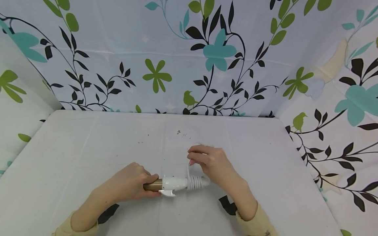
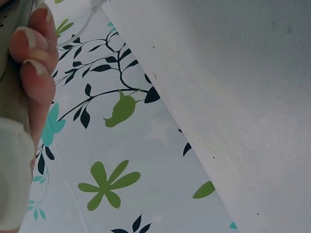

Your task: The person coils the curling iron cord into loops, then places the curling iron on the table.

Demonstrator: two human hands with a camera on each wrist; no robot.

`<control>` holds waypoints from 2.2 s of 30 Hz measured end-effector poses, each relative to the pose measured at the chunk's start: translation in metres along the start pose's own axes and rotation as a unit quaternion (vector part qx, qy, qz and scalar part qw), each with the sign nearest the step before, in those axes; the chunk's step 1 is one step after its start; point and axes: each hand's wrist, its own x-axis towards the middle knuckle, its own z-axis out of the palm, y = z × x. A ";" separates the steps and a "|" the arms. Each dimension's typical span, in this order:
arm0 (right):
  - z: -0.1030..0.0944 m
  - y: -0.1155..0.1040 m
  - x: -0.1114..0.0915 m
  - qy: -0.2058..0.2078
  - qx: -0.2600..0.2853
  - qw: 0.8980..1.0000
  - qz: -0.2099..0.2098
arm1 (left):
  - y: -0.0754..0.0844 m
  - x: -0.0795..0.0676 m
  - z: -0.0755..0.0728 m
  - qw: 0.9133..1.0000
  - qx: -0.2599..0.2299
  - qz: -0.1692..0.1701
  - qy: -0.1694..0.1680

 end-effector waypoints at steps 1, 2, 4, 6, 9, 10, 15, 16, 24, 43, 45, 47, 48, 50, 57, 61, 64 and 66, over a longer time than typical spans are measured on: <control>-0.001 0.001 0.000 -0.003 0.013 1.000 0.001 | 0.000 0.000 0.000 1.000 -0.009 0.003 0.003; -0.002 0.002 -0.001 -0.009 0.028 1.000 0.009 | -0.001 0.001 0.000 1.000 -0.016 0.005 0.005; -0.003 0.005 -0.003 -0.021 0.060 0.998 0.031 | -0.001 0.001 -0.001 0.999 -0.028 0.013 0.016; -0.004 0.008 -0.005 -0.032 0.101 0.993 0.060 | -0.001 0.001 -0.002 0.998 -0.045 0.023 0.037; -0.006 0.012 -0.007 -0.044 0.162 0.980 0.108 | -0.001 0.000 -0.004 0.994 -0.064 0.040 0.079; -0.007 0.013 -0.008 -0.048 0.182 0.974 0.123 | 0.000 0.000 -0.004 0.992 -0.070 0.046 0.091; -0.003 0.016 -0.011 -0.067 0.265 0.948 0.166 | 0.000 0.000 -0.005 0.985 -0.092 0.067 0.127; -0.001 0.016 -0.011 -0.073 0.276 0.942 0.174 | 0.001 0.001 -0.005 0.984 -0.098 0.069 0.129; 0.012 0.011 -0.010 -0.096 0.304 0.928 0.192 | 0.004 0.004 -0.003 0.981 -0.108 0.073 0.145; 0.025 0.013 -0.011 -0.031 0.090 0.983 0.158 | -0.001 0.003 -0.005 0.970 -0.163 -0.024 0.179; 0.025 0.013 -0.011 -0.026 0.092 0.982 0.161 | -0.001 0.003 -0.006 0.970 -0.163 -0.027 0.179; 0.025 0.014 -0.011 -0.018 0.090 0.983 0.160 | -0.001 0.003 -0.006 0.970 -0.165 -0.030 0.177; 0.025 0.014 -0.012 -0.013 0.090 0.983 0.160 | -0.001 0.003 -0.006 0.970 -0.164 -0.031 0.176; 0.025 0.014 -0.012 -0.005 0.090 0.982 0.163 | -0.001 0.003 -0.006 0.970 -0.163 -0.031 0.176; 0.026 0.012 -0.012 -0.031 0.067 0.977 0.201 | -0.001 0.003 -0.004 0.969 -0.156 -0.040 0.185; 0.029 0.011 -0.013 -0.058 0.027 0.975 0.214 | -0.002 0.003 -0.003 0.969 -0.152 -0.053 0.188; 0.031 0.010 -0.015 -0.072 -0.001 0.975 0.210 | -0.002 0.003 -0.002 0.966 -0.157 -0.058 0.197; 0.031 0.009 -0.017 -0.081 -0.011 0.975 0.207 | -0.001 0.003 -0.002 0.964 -0.161 -0.061 0.204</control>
